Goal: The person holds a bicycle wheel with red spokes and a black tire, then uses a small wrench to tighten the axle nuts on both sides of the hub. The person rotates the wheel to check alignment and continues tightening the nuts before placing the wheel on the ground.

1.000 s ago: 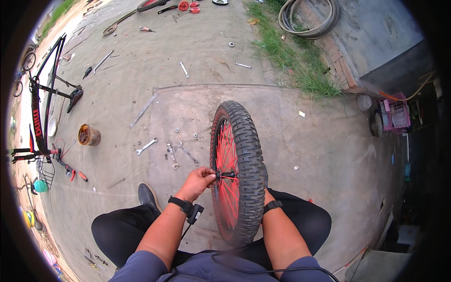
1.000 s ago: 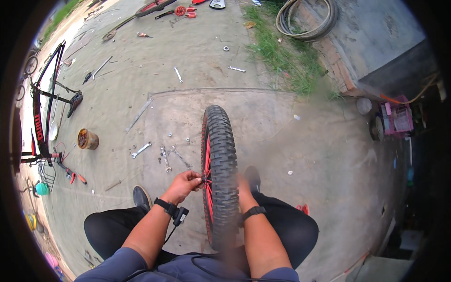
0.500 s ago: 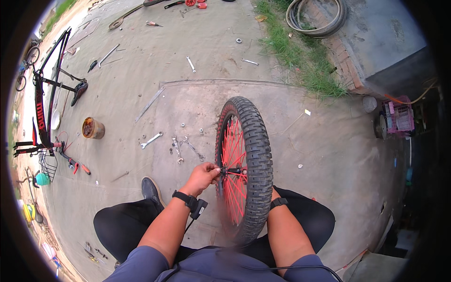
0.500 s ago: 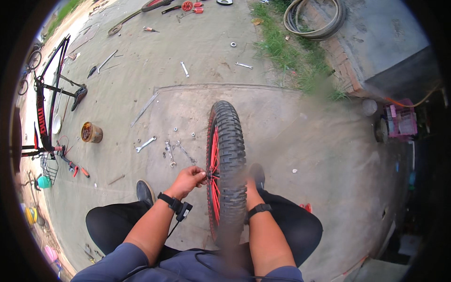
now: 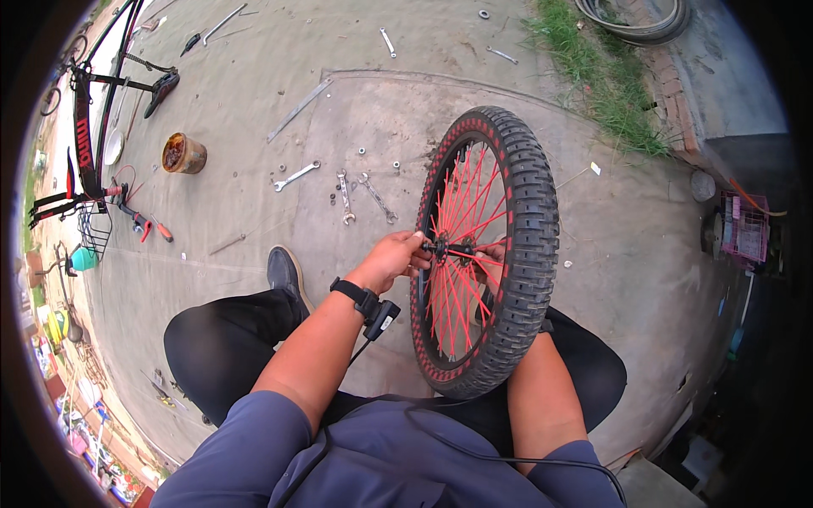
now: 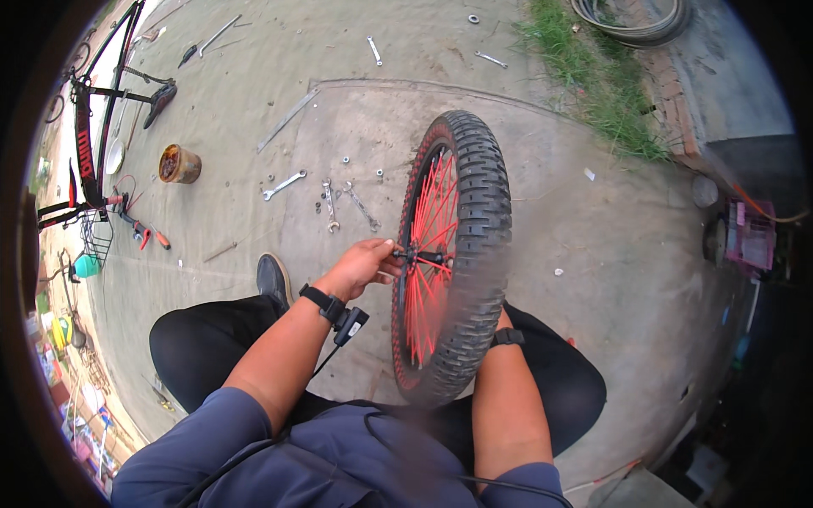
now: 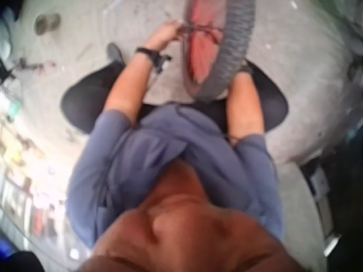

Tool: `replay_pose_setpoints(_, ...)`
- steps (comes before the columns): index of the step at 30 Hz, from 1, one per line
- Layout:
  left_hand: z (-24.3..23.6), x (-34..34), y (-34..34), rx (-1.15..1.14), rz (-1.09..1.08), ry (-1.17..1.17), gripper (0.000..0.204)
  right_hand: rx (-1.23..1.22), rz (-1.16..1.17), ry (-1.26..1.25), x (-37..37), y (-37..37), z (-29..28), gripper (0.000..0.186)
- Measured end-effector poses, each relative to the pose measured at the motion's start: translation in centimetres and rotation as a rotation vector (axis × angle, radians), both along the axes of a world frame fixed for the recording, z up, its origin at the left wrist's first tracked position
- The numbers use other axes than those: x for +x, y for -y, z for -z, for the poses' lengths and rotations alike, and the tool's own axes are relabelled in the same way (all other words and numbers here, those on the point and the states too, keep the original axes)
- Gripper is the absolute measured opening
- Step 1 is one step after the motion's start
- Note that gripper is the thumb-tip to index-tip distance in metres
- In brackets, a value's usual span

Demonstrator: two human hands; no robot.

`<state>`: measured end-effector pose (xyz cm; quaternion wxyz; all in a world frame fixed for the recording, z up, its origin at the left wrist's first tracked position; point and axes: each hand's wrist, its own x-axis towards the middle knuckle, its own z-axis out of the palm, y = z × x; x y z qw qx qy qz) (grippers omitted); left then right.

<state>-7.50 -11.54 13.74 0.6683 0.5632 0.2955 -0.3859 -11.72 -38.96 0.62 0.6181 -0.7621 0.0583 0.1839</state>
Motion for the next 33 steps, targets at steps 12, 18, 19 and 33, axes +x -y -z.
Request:
replay_pose_setpoints(12,0.5,0.1,0.0,-0.034,0.009,-0.012,0.034,-0.075,-0.022,0.073,0.5,-0.2,0.0,0.021)
replay_pose_setpoints(18,0.2,0.2,-0.1,-0.006,-0.03,0.001,0.032,0.121,0.075,-0.124,0.8,0.0,-1.3,0.02)
replay_pose_setpoints(19,0.2,0.3,-0.1,0.012,-0.05,0.003,0.031,0.1,0.065,-0.11,1.1,-0.1,-2.0,0.02)
replay_pose_setpoints(33,0.6,0.8,-2.7,0.21,-0.395,0.022,0.028,0.483,0.27,-0.421,1.1,0.6,-7.3,0.022)
